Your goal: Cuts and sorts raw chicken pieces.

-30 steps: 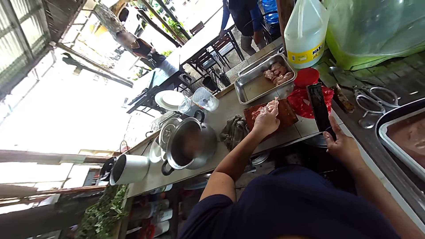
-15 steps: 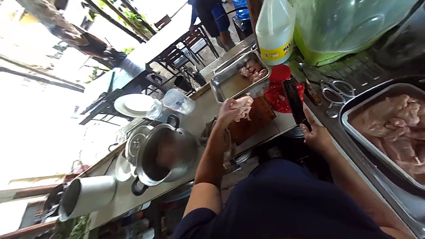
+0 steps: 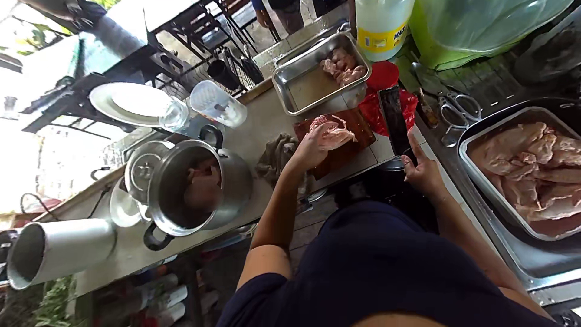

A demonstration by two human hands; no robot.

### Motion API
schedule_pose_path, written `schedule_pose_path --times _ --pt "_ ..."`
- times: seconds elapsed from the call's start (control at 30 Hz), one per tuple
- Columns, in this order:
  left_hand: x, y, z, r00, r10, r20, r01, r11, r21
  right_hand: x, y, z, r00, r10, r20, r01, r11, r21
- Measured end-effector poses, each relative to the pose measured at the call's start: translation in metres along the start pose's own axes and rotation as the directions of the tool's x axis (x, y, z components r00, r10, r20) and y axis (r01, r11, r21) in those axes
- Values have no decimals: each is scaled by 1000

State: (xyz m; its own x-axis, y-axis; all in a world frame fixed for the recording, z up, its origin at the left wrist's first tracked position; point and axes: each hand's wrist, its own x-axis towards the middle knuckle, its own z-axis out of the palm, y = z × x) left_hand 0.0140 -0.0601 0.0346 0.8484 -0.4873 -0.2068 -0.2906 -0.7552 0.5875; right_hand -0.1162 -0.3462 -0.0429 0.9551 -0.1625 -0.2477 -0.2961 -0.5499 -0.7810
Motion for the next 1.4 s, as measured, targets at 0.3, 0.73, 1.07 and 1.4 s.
schedule_pose_path --times 0.3,0.73,1.07,1.4 --pt "-2 -45 11 881 -441 -170 349 849 -397 -10 -30 2 992 -122 -6 122 992 -40" --pt "38 -13 32 959 -228 -171 192 960 -205 -10 -23 17 986 -168 15 169 985 -46" --pt "44 -23 20 974 -129 -185 -72 598 -798 -9 -7 14 994 -108 -13 108 994 -7" --pt "65 -47 -13 980 -175 98 200 863 -464 -6 -10 13 996 -94 10 94 995 -18"
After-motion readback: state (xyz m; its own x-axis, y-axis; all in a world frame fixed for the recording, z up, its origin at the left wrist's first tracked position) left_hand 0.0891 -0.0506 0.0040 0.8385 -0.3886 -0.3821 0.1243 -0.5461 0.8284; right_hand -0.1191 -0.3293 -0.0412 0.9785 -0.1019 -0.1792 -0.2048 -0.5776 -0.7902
